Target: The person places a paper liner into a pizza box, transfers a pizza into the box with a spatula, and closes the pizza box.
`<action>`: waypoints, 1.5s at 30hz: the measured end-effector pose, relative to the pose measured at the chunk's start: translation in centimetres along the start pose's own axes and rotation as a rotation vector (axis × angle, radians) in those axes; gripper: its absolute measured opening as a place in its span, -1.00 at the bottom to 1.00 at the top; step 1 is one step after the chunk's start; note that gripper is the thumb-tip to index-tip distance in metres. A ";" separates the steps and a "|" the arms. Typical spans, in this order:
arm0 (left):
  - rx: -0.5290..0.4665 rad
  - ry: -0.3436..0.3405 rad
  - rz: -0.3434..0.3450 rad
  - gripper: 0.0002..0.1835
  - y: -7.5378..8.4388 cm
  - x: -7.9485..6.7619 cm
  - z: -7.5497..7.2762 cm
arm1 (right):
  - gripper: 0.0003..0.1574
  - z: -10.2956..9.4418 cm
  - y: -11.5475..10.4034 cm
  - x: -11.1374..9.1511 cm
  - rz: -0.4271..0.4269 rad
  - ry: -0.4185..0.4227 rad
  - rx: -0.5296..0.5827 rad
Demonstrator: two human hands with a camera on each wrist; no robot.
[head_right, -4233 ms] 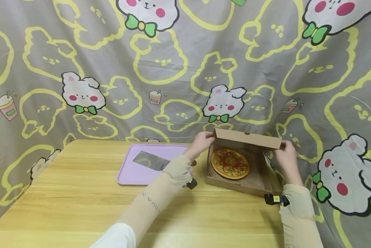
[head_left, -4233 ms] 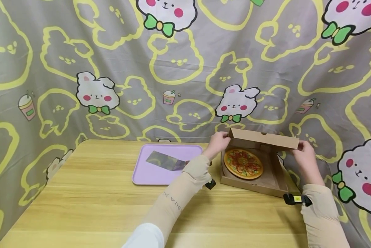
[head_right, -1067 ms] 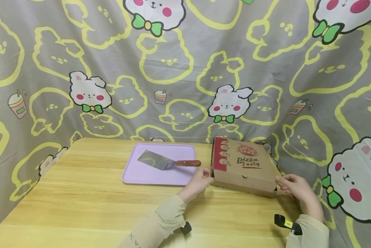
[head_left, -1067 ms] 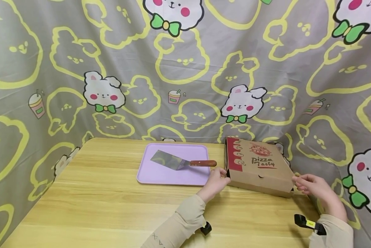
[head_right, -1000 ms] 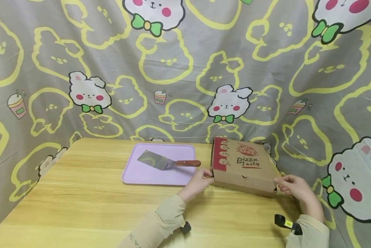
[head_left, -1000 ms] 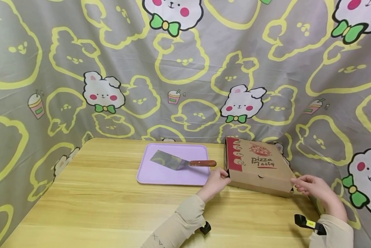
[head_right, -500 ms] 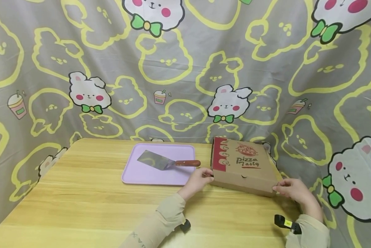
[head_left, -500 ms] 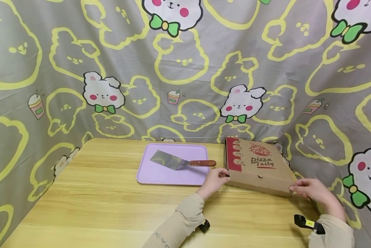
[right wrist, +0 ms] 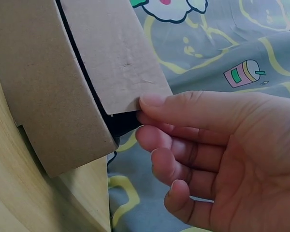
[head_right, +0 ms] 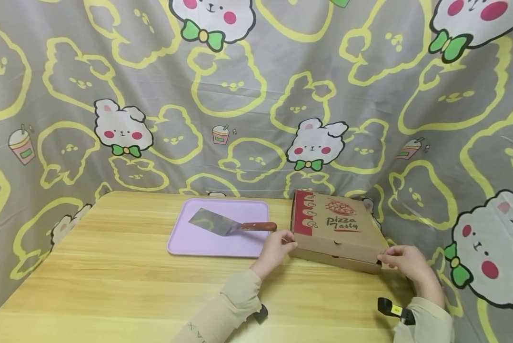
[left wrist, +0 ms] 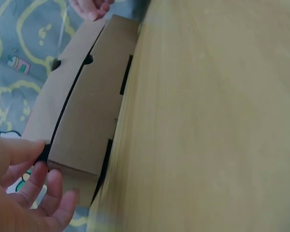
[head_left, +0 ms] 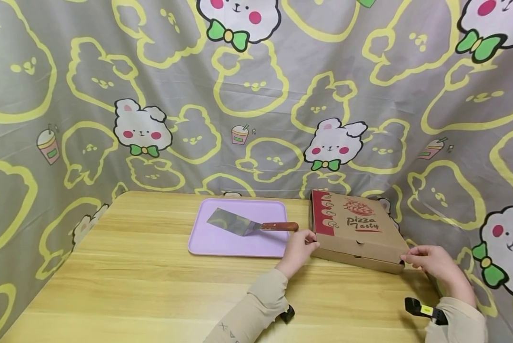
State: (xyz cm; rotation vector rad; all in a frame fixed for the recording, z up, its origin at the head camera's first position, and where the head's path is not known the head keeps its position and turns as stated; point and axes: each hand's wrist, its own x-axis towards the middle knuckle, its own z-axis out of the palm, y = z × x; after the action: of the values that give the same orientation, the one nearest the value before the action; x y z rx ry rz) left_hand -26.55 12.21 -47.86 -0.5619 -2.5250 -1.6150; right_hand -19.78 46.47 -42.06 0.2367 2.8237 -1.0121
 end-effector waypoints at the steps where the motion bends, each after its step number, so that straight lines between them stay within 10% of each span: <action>1: 0.004 0.013 -0.003 -0.91 0.1 0.0 0.0 | -0.54 0.1 0.0 -0.1 0.000 0.006 0.002; 24: 0.123 0.113 -0.032 -0.89 1.0 -0.4 0.6 | -0.66 1.2 0.8 0.2 -0.106 0.111 -0.041; 35: -0.059 0.110 -0.073 -0.95 1.3 -0.7 0.7 | -0.38 0.7 0.5 0.2 0.001 0.050 -0.018; 45: -0.252 0.109 -0.299 -0.59 1.4 -0.7 1.2 | -0.05 1.1 0.3 1.0 0.108 0.088 0.100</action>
State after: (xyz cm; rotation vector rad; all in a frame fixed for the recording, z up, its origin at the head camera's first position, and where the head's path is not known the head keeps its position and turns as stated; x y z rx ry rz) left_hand -25.26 13.57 -47.38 -0.1095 -2.4335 -2.0217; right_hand -20.64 46.14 -43.29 0.4495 2.8052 -1.1465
